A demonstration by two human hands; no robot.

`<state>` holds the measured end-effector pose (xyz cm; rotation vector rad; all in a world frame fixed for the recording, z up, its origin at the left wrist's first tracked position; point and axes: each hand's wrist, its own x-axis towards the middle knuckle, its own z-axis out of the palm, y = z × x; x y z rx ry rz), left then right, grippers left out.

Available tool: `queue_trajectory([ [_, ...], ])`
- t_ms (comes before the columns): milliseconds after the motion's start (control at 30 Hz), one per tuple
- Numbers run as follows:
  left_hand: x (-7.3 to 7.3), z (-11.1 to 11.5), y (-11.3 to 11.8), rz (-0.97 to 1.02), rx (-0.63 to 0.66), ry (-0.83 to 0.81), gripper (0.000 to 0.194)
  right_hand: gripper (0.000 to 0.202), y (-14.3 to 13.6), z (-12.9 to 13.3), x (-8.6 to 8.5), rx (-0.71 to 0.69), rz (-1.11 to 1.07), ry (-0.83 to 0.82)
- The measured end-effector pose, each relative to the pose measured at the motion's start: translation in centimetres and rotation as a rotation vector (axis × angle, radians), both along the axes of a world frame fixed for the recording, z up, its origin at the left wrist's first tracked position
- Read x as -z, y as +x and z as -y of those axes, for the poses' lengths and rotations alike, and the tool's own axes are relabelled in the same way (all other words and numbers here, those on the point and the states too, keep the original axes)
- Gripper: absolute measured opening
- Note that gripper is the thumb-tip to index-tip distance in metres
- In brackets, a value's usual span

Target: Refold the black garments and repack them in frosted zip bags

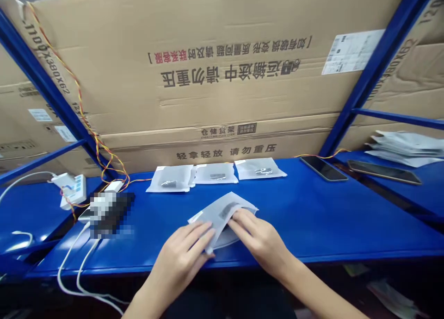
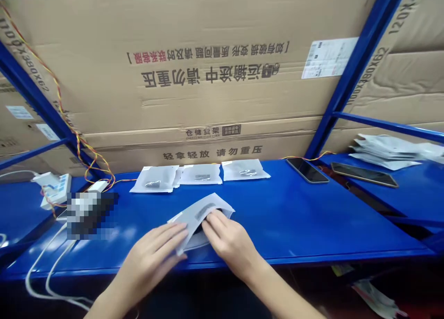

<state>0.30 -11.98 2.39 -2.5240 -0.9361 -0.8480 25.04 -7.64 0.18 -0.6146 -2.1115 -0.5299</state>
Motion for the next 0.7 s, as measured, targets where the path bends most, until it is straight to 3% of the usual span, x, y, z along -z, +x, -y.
queue_trajectory([
  [100,1.2,0.7,-0.5,0.093,0.008,0.114,0.025,0.016,-1.3,1.6,-0.1,-0.102,-0.055,-0.031],
  [233,1.8,1.0,0.2,0.233,-0.002,0.125,0.020,0.015,-3.6,2.8,0.1,-0.154,-0.093,0.015],
  [467,0.7,1.2,1.2,0.221,-0.051,0.132,0.020,0.016,-3.3,2.1,0.0,-0.199,-0.083,0.036],
  [700,-0.3,1.4,1.9,0.141,-0.021,0.156,0.017,0.016,-2.8,2.4,-0.5,-0.231,-0.161,-0.080],
])
